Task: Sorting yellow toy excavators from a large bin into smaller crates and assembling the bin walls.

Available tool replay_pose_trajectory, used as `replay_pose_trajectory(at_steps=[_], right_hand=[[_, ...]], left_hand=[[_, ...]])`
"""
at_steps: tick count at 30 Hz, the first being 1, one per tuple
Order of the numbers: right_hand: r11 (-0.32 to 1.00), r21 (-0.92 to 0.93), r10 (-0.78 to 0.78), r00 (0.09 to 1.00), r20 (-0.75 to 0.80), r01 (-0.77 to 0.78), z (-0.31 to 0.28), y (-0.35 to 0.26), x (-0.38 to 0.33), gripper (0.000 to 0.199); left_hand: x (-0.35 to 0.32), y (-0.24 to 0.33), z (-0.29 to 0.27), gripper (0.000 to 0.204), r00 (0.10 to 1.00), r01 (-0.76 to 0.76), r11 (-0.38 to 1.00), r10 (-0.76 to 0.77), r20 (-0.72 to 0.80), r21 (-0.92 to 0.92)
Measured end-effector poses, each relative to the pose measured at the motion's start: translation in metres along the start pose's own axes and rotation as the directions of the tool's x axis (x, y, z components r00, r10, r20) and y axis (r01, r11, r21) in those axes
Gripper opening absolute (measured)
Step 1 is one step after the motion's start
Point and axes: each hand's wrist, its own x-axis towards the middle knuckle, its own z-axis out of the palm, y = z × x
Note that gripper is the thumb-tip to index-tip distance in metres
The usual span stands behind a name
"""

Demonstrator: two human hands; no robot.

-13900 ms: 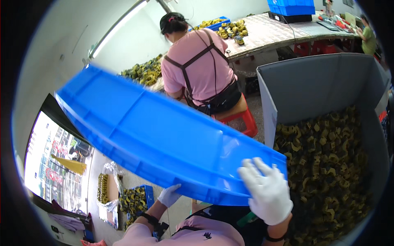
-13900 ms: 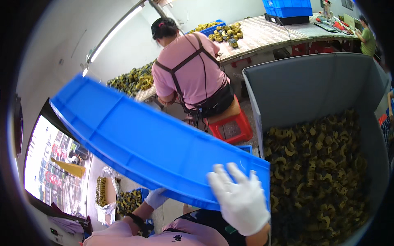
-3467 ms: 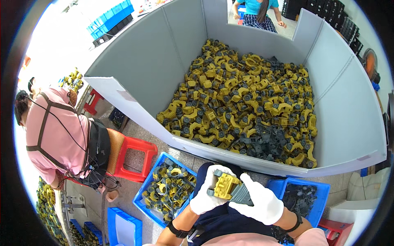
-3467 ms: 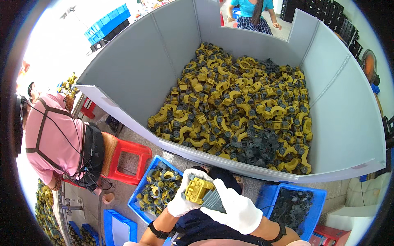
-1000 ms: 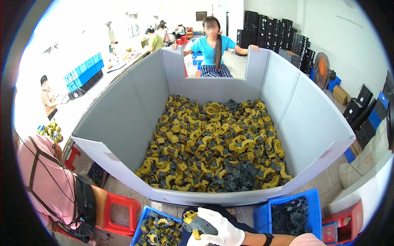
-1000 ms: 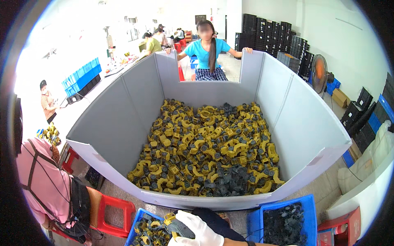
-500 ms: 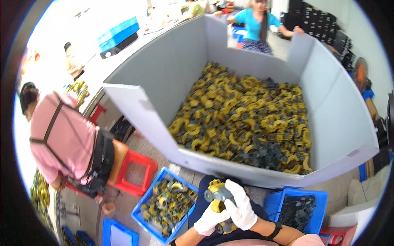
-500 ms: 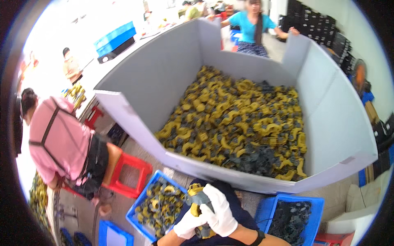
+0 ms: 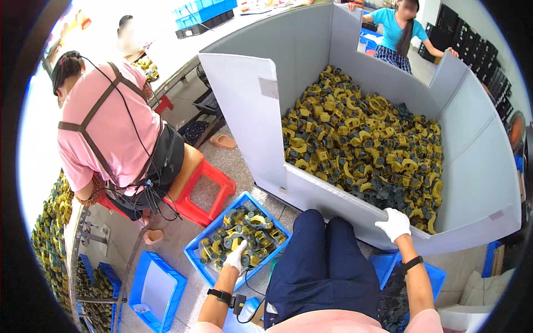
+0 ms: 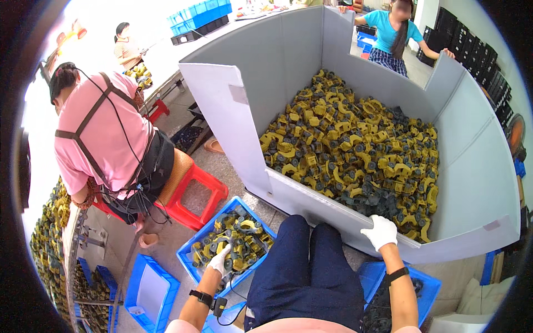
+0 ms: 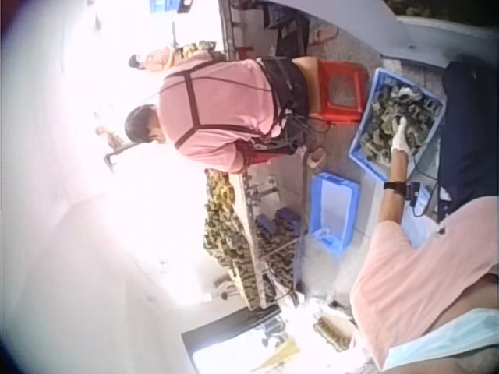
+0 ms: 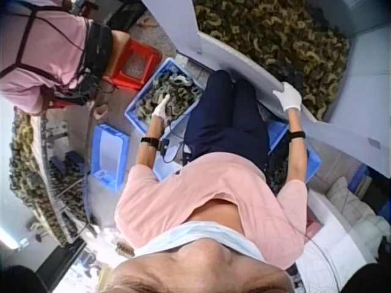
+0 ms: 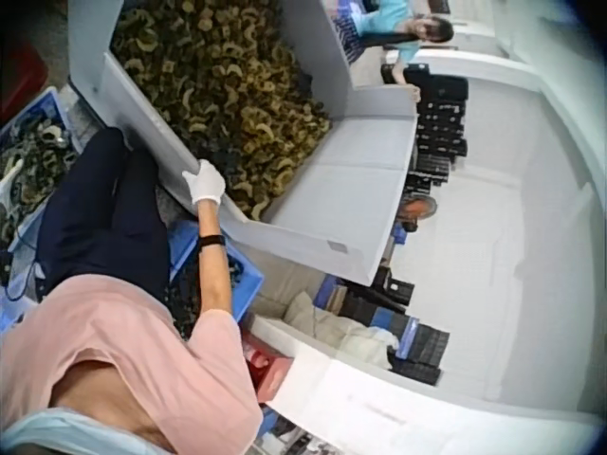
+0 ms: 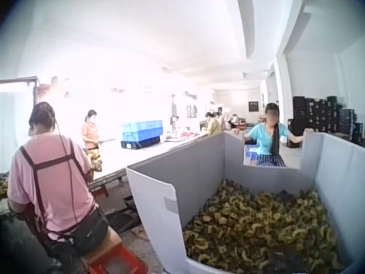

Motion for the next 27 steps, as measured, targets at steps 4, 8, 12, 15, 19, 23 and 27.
replay_pose_trajectory(at_steps=[4, 8, 12, 15, 19, 23, 27], right_hand=[[0.986, -0.108, -0.135, 0.988, -0.077, 0.127, 0.005, -0.003, 0.008, 0.054], [0.988, -0.134, -0.077, 0.997, 0.018, 0.078, 0.005, 0.003, 0.007, 0.055], [0.990, -0.108, -0.087, 0.994, 0.064, 0.094, -0.007, -0.014, 0.003, 0.057], [0.994, -0.088, -0.061, 0.998, 0.029, 0.063, -0.008, -0.005, 0.002, 0.058], [0.992, -0.109, -0.057, 0.998, 0.007, 0.057, -0.003, 0.011, 0.001, 0.052], [0.980, -0.074, -0.188, 0.982, -0.030, 0.185, 0.005, 0.001, 0.008, 0.049], [0.994, -0.025, -0.109, 0.994, 0.008, 0.109, 0.002, 0.004, 0.008, 0.049]], left_hand=[[0.085, -0.029, -0.126, 0.032, 0.985, 0.088, 0.987, -0.106, -0.136, -0.136], [0.103, -0.036, -0.143, 0.033, 0.955, 0.141, 0.963, -0.194, -0.226, -0.231], [0.107, -0.035, -0.201, 0.031, 0.957, -0.083, 0.974, 0.019, -0.289, -0.212], [0.108, -0.023, -0.187, 0.030, 0.942, -0.033, 0.966, -0.055, -0.330, -0.255], [0.096, -0.006, -0.133, 0.036, 0.919, 0.099, 0.994, -0.111, -0.379, -0.051], [0.133, -0.024, -0.204, 0.037, 0.992, -0.024, 1.000, 0.025, -0.127, 0.008], [0.172, -0.024, -0.219, 0.029, 0.948, -0.201, 0.658, 0.318, -0.026, 0.726]])
